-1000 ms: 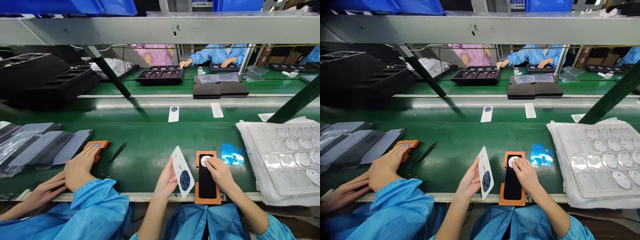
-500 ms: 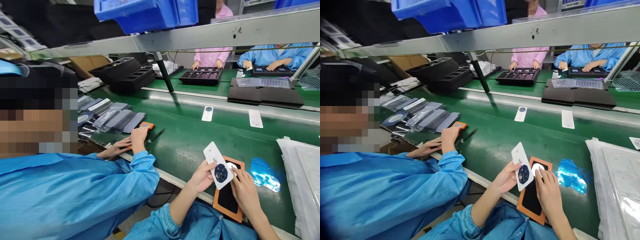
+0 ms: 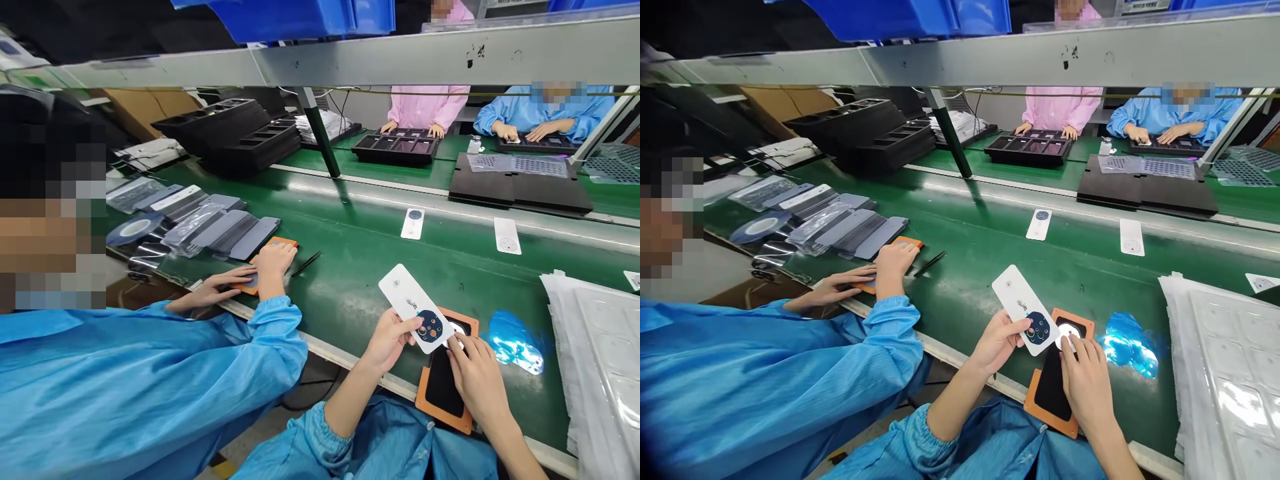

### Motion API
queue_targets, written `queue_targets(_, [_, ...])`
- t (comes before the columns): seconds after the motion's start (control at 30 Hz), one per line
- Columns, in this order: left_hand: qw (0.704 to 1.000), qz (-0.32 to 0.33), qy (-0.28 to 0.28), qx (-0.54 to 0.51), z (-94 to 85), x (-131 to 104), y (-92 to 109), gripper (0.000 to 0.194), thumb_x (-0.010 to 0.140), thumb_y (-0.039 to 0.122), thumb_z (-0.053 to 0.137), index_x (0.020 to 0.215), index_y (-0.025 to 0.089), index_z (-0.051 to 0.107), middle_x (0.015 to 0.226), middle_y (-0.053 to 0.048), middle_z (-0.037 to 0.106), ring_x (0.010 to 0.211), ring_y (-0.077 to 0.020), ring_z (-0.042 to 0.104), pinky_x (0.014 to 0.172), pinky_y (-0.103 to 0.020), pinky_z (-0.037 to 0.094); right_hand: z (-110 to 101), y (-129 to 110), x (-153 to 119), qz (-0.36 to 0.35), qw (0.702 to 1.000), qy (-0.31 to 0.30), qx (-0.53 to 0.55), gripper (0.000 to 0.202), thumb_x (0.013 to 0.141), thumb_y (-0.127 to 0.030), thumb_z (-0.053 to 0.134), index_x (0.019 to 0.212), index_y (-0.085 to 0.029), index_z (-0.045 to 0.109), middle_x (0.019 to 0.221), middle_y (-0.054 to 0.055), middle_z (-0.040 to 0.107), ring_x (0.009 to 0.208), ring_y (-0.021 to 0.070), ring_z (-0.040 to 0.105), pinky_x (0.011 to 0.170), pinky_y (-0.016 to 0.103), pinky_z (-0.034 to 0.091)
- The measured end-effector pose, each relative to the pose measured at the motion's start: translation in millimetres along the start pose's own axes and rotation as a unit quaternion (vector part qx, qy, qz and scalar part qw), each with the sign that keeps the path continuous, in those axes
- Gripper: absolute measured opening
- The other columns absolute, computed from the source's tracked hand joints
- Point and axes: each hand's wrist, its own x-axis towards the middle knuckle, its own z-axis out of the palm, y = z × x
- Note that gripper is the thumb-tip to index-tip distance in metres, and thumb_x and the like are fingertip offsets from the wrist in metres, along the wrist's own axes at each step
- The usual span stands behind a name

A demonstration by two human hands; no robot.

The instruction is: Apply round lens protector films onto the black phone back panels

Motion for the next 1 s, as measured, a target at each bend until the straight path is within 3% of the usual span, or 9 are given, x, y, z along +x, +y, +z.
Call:
queue_targets(0.27, [0.997,0.041,0.064,-0.025,-1.9,12.1,4.0,0.035,0.053,0.021,0.093,0.08,0.008,0.073,0.076,-0.005,0.072,0.051,-0.0051,0.052,0.038,-0.014,0.028,-2.4,2.9,0.9,0.002,1.0,-0.027,-0.004,0.027,0.099,-0.017,0.046,0.12,-0.017,0.062,0.116,0.013,0.067,0.103,0.0284,0.059,0.094,0.048,0.046])
queue_targets(0.37, [0.994,0.044,0.084,-0.047,-4.0,14.4,5.8,0.039,0.05,0.017,0.093,0.083,0.01,0.073,0.079,-0.006,0.074,0.058,-0.0099,0.061,0.045,-0.016,0.04,-3.4,7.2,2.3,-0.012,0.999,-0.034,0.006,0.027,0.099,-0.017,0.045,0.121,-0.018,0.062,0.117,0.013,0.067,0.107,0.0281,0.06,0.097,0.048,0.045])
queue_targets(0.43, [0.993,0.042,0.094,-0.061,-4.3,15.4,5.4,0.042,0.048,0.015,0.094,0.085,0.01,0.074,0.085,-0.007,0.076,0.071,-0.0157,0.068,0.059,-0.021,0.052,-4.2,10.4,4.3,-0.023,0.999,-0.037,0.016,0.027,0.099,-0.015,0.044,0.119,-0.018,0.063,0.116,0.012,0.068,0.107,0.0273,0.061,0.098,0.048,0.045])
queue_targets(0.53, [0.992,0.044,0.1,-0.064,-3.4,17.8,2.0,0.044,0.046,0.015,0.094,0.086,0.011,0.074,0.091,-0.009,0.077,0.082,-0.0208,0.071,0.074,-0.028,0.057,-9.3,13.1,8.3,-0.03,0.998,-0.038,0.043,0.026,0.098,-0.013,0.044,0.114,-0.019,0.065,0.112,0.011,0.07,0.106,0.0265,0.063,0.098,0.047,0.046])
queue_targets(0.63, [0.991,0.082,0.106,-0.021,-0.4,21.3,-4.9,0.042,0.049,0.019,0.094,0.085,0.013,0.075,0.09,-0.008,0.076,0.081,-0.0203,0.07,0.072,-0.028,0.056,-21.9,8.5,13.7,0.0,0.994,-0.001,0.105,0.023,0.099,-0.016,0.046,0.108,-0.021,0.066,0.105,0.009,0.071,0.1,0.0252,0.066,0.091,0.044,0.051])
queue_targets(0.73, [0.982,0.13,0.123,0.055,7.3,22.2,-15.0,0.028,0.061,0.031,0.091,0.072,0.012,0.073,0.073,-0.006,0.073,0.064,-0.016,0.065,0.058,-0.024,0.05,-35.8,-5.1,23.6,0.081,0.974,0.063,0.2,0.018,0.098,-0.022,0.05,0.105,-0.022,0.066,0.098,0.008,0.071,0.088,0.0213,0.068,0.076,0.035,0.056])
queue_targets(0.83, [0.981,0.149,0.085,0.091,19.7,18.1,-26.4,0.037,0.073,0.045,0.082,0.061,0.012,0.07,0.069,-0.007,0.071,0.063,-0.0163,0.064,0.059,-0.025,0.049,-40.3,-20.8,39.7,0.147,0.955,0.096,0.24,0.016,0.097,-0.029,0.052,0.105,-0.021,0.064,0.099,0.009,0.071,0.087,0.0207,0.068,0.072,0.033,0.057])
queue_targets(1.0, [0.982,0.186,0.0,0.046,35.5,9.7,-39.9,0.043,0.08,0.056,0.073,0.095,0.015,0.076,0.104,-0.011,0.074,0.102,-0.0252,0.068,0.095,-0.034,0.052,-31.5,-29.5,60.6,0.195,0.942,0.154,0.226,0.017,0.095,-0.035,0.058,0.093,-0.02,0.064,0.088,0.007,0.069,0.084,0.0202,0.065,0.074,0.034,0.055])
